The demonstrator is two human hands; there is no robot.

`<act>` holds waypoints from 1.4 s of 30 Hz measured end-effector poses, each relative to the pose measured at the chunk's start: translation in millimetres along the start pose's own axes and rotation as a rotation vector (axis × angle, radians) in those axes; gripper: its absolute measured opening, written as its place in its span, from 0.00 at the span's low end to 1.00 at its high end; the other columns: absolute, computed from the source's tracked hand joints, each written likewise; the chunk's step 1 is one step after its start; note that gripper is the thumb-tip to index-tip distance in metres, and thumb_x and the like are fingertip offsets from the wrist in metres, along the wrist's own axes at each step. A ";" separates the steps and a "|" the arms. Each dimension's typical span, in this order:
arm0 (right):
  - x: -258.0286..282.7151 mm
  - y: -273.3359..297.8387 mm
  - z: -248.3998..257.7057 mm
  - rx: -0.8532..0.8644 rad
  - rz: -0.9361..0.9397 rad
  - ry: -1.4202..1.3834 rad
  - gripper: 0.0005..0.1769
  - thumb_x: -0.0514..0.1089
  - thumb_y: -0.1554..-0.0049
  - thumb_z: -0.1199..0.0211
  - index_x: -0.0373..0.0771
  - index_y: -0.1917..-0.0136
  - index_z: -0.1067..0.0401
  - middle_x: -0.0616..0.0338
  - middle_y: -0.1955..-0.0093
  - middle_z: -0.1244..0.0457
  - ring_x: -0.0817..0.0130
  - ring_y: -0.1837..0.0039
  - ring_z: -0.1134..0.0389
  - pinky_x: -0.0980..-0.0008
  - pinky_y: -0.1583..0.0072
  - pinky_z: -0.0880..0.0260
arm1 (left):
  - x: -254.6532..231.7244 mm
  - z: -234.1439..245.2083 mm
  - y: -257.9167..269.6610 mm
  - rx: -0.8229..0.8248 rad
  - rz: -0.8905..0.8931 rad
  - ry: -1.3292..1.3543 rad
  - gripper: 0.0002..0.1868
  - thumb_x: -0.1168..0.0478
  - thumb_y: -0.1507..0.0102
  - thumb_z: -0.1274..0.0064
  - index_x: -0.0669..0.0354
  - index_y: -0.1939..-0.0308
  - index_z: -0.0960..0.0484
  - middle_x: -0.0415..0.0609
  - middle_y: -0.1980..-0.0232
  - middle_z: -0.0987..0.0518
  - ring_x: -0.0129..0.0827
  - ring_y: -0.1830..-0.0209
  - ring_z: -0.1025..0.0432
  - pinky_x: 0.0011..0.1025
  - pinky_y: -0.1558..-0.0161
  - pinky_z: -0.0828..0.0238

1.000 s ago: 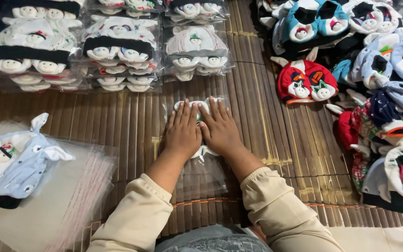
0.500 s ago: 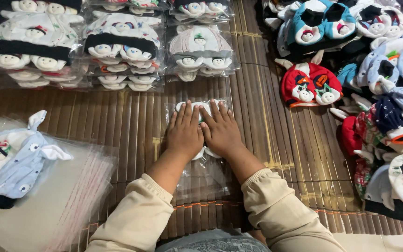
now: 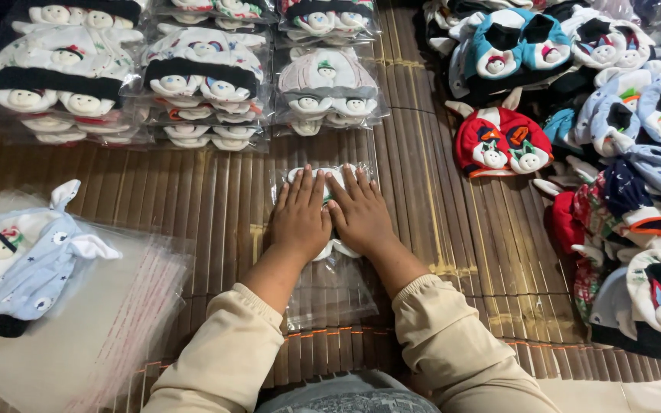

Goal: Package baby hats and booties into plastic bags.

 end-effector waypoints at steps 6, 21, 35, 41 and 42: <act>-5.9 2.5 -1.7 -0.026 0.001 -0.107 0.36 0.66 0.34 0.58 0.62 0.16 0.54 0.54 0.14 0.59 0.47 0.16 0.56 0.47 0.22 0.53 | -5.4 14.6 3.7 -0.169 -0.073 -0.008 0.39 0.53 0.38 0.60 0.56 0.21 0.43 0.57 0.20 0.42 0.47 0.20 0.46 0.50 0.26 0.51; -23.5 17.8 19.3 -0.326 0.092 -0.765 0.31 0.49 0.35 0.42 0.41 0.21 0.40 0.37 0.20 0.49 0.36 0.20 0.54 0.41 0.23 0.56 | 15.2 37.1 11.8 -0.425 -0.083 0.230 0.24 0.48 0.29 0.61 0.52 0.33 0.25 0.49 0.36 0.24 0.44 0.35 0.28 0.51 0.28 0.46; -94.2 104.2 19.5 0.295 -0.686 -0.933 0.20 0.51 0.42 0.34 0.36 0.43 0.27 0.48 0.59 0.29 0.58 0.72 0.28 0.68 0.78 0.34 | 75.3 46.4 91.4 0.403 0.694 0.117 0.24 0.36 0.33 0.64 0.42 0.54 0.17 0.46 0.48 0.21 0.47 0.48 0.22 0.46 0.47 0.24; -79.5 111.2 26.0 0.380 -0.671 -1.222 0.19 0.42 0.42 0.35 0.23 0.46 0.29 0.35 0.59 0.33 0.54 0.75 0.30 0.71 0.82 0.39 | 72.1 44.4 107.8 0.515 0.714 0.347 0.20 0.45 0.37 0.52 0.46 0.51 0.13 0.47 0.54 0.16 0.45 0.50 0.21 0.41 0.48 0.24; -80.7 111.6 23.7 0.387 -0.672 -1.225 0.18 0.42 0.43 0.34 0.23 0.47 0.29 0.35 0.60 0.33 0.53 0.75 0.30 0.71 0.82 0.40 | 63.0 57.5 105.6 0.489 0.718 0.457 0.19 0.50 0.37 0.50 0.55 0.50 0.13 0.54 0.58 0.16 0.49 0.54 0.20 0.41 0.52 0.24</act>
Point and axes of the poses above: each hand's wrist, its own y-axis away from the middle knuckle, its own z-axis out of the back of the hand, x = y × z, the point moved 5 cm from there along -y, towards the middle knuckle
